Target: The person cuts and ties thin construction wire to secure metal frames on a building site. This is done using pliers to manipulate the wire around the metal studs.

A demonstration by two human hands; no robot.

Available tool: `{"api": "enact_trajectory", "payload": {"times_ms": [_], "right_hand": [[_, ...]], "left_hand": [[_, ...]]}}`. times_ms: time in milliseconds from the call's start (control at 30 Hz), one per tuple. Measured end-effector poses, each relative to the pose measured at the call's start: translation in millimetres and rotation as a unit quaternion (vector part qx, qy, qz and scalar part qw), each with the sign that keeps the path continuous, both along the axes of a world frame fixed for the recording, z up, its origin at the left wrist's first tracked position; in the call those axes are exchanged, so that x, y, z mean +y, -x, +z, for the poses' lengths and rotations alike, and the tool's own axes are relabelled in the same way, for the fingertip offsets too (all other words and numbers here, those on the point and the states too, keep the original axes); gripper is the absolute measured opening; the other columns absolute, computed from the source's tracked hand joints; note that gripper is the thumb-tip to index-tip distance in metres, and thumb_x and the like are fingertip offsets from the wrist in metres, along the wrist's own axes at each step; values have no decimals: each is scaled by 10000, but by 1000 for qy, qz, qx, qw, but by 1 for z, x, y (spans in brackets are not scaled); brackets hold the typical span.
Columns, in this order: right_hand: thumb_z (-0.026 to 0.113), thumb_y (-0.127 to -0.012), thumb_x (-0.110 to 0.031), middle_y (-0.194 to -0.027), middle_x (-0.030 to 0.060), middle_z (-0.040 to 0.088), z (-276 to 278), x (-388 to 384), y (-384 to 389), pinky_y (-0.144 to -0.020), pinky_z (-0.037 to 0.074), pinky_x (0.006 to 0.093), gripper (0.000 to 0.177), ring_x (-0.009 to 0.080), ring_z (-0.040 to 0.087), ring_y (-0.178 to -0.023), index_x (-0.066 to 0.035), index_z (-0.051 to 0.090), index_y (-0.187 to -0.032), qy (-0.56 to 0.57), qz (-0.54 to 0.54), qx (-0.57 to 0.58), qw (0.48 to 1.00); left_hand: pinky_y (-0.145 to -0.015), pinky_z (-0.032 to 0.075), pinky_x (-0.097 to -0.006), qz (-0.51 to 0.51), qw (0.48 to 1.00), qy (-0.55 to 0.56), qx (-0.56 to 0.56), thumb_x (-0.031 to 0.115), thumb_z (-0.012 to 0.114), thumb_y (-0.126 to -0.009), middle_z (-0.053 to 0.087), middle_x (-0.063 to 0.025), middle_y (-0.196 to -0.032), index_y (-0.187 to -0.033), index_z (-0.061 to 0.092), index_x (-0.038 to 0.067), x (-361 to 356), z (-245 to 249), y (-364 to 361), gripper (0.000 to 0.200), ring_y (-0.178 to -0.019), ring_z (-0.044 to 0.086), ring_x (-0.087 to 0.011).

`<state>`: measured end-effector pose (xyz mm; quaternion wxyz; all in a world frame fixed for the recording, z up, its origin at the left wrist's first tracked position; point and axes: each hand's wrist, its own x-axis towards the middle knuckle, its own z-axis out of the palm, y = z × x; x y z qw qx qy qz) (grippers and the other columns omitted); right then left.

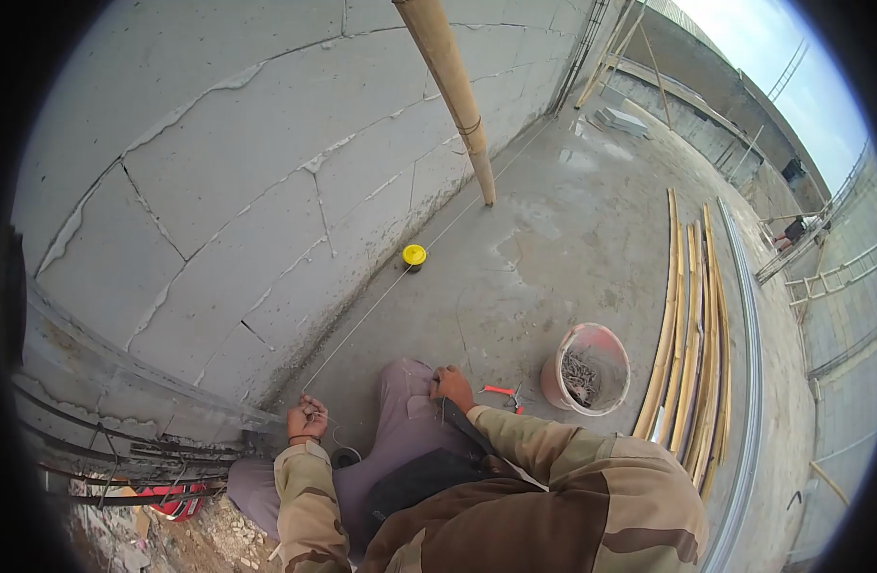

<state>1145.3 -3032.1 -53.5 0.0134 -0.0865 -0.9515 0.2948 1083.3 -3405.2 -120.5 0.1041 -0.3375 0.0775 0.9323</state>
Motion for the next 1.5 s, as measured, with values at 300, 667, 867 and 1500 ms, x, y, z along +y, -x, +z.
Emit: {"api": "enact_trajectory", "payload": {"times_ms": [300, 667, 867, 1500], "right_hand": [[628, -841, -133, -944, 233, 684, 6, -8, 0, -845, 533, 487, 189, 412, 649, -942, 4, 674, -963, -8, -16, 30, 999], [633, -818, -152, -887, 223, 678, -2, -7, 10, -835, 529, 500, 184, 409, 650, -920, 0, 668, -916, -21, -16, 34, 999], [627, -826, -153, -905, 229, 662, -6, -9, 6, -848, 521, 503, 210, 421, 636, -929, -3, 650, -972, -25, 5, 31, 999], [613, -842, -159, -930, 252, 658, -2, -16, 5, -859, 517, 512, 222, 435, 636, -933, 13, 652, -978, -33, 18, 28, 999]], "left_hand": [[-522, 493, -199, 41, 979, 3, -198, -50, 520, -942, 664, -36, -888, -1002, 585, 35, 15, -21, 26, 123, -632, 612, -121], [-729, 553, -298, 134, 978, -90, 130, -11, 507, -1016, 682, -64, -927, -1102, 681, 76, 22, 26, 2, 213, -550, 505, -115], [-775, 549, -321, 199, 960, -97, 169, 3, 546, -989, 715, -55, -979, -1140, 697, 89, 3, 9, -28, 230, -587, 523, -133], [-704, 542, -268, 242, 964, -96, 57, 159, 587, -1037, 705, 0, -930, -1105, 666, 90, -2, 14, -53, 125, -551, 494, -78]]}}
